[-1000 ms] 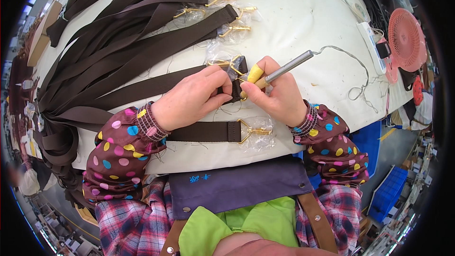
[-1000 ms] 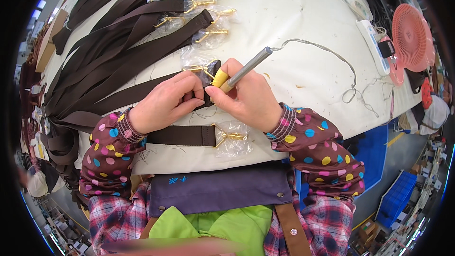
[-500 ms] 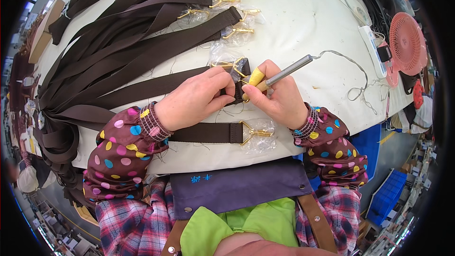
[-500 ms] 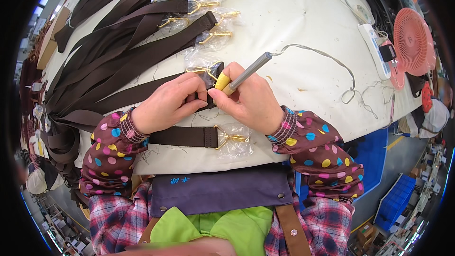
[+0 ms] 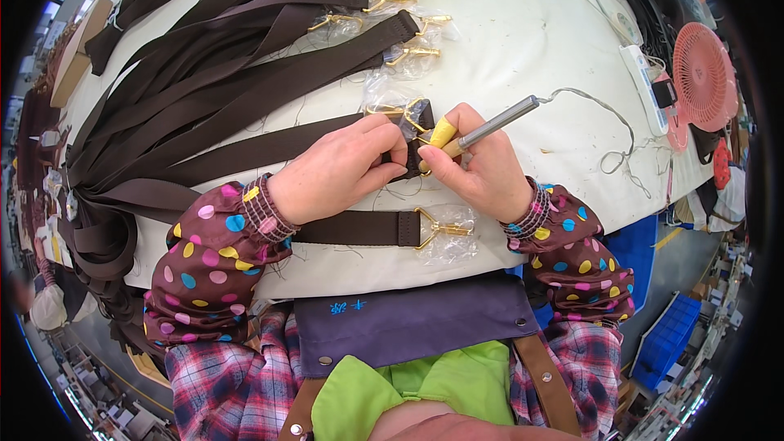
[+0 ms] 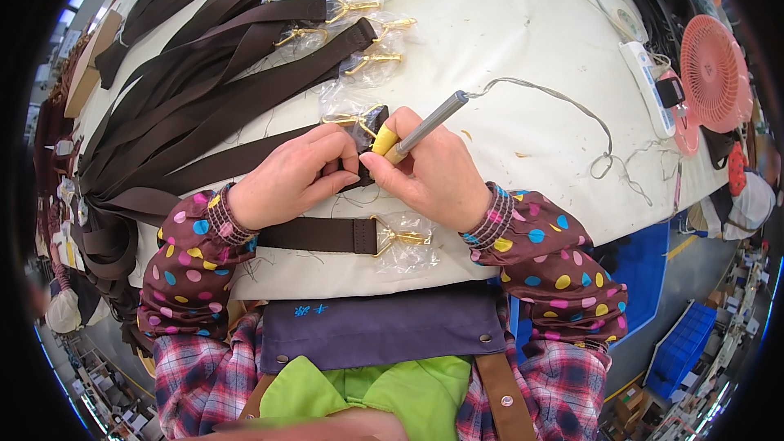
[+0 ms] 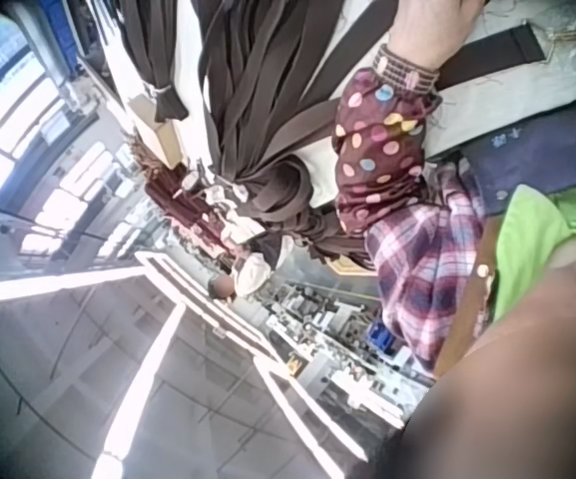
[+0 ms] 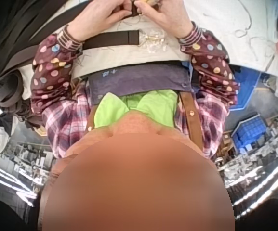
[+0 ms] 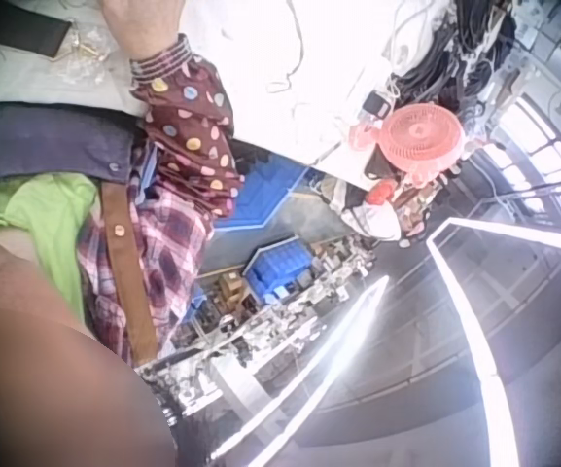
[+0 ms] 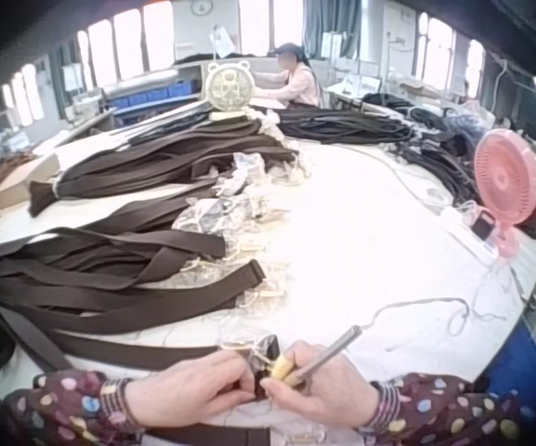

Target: Using a heating tool to seal or mark the ends of leather bag straps.

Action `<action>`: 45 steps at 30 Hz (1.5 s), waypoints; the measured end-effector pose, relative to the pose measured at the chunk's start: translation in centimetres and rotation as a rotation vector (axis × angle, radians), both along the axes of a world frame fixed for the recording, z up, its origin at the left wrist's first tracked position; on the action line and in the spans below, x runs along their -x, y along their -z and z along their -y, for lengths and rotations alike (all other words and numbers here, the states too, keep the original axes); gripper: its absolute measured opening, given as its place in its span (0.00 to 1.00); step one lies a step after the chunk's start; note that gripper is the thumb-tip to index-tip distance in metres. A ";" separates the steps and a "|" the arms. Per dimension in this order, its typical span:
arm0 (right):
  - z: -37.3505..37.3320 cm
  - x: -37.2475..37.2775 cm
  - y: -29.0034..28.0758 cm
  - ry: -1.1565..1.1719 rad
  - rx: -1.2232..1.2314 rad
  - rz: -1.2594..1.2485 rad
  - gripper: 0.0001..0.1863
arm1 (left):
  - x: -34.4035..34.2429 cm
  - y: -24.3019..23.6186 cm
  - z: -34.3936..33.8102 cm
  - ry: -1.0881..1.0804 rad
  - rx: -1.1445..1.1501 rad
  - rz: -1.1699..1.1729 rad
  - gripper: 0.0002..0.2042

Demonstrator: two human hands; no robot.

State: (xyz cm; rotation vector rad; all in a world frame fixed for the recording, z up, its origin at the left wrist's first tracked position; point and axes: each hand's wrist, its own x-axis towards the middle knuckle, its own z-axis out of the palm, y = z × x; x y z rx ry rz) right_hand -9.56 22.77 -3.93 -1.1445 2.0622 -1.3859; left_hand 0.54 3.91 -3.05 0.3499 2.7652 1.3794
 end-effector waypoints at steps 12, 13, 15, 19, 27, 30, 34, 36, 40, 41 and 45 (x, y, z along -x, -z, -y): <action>0.0 -0.2 0.5 -0.021 0.074 0.016 0.14 | 0.1 -0.1 0.2 0.018 0.003 0.000 0.07; 0.0 -0.2 0.6 -0.025 0.072 0.023 0.14 | 0.1 -0.1 0.2 0.020 0.007 -0.004 0.07; 0.0 -0.2 0.6 -0.024 0.061 0.015 0.14 | 0.1 -0.1 0.2 0.017 0.005 0.001 0.07; 0.1 -0.2 0.5 -0.027 0.041 0.021 0.14 | 0.2 -0.1 0.3 0.020 0.008 0.004 0.07; 0.0 -0.2 0.6 -0.001 0.077 0.044 0.14 | 0.1 -0.1 0.2 0.019 0.006 -0.002 0.06; 0.0 -0.2 0.6 -0.012 0.075 0.027 0.14 | 0.1 -0.1 0.2 0.015 0.011 -0.005 0.06; 0.0 -0.3 0.6 -0.019 0.045 -0.013 0.14 | 0.1 0.0 0.2 0.006 0.012 -0.003 0.07; 0.1 -0.3 0.6 -0.020 0.046 -0.011 0.14 | 0.2 0.0 0.2 0.009 0.018 -0.011 0.07; 0.0 -0.2 0.7 -0.022 0.036 -0.021 0.14 | 0.2 0.0 0.2 0.002 0.014 -0.007 0.06; 0.0 -0.2 0.7 -0.023 0.037 -0.021 0.14 | 0.2 0.0 0.2 0.002 0.015 -0.007 0.06; 0.2 -0.6 0.5 0.017 0.100 0.043 0.13 | 0.0 0.4 0.3 -0.029 -0.005 -0.025 0.07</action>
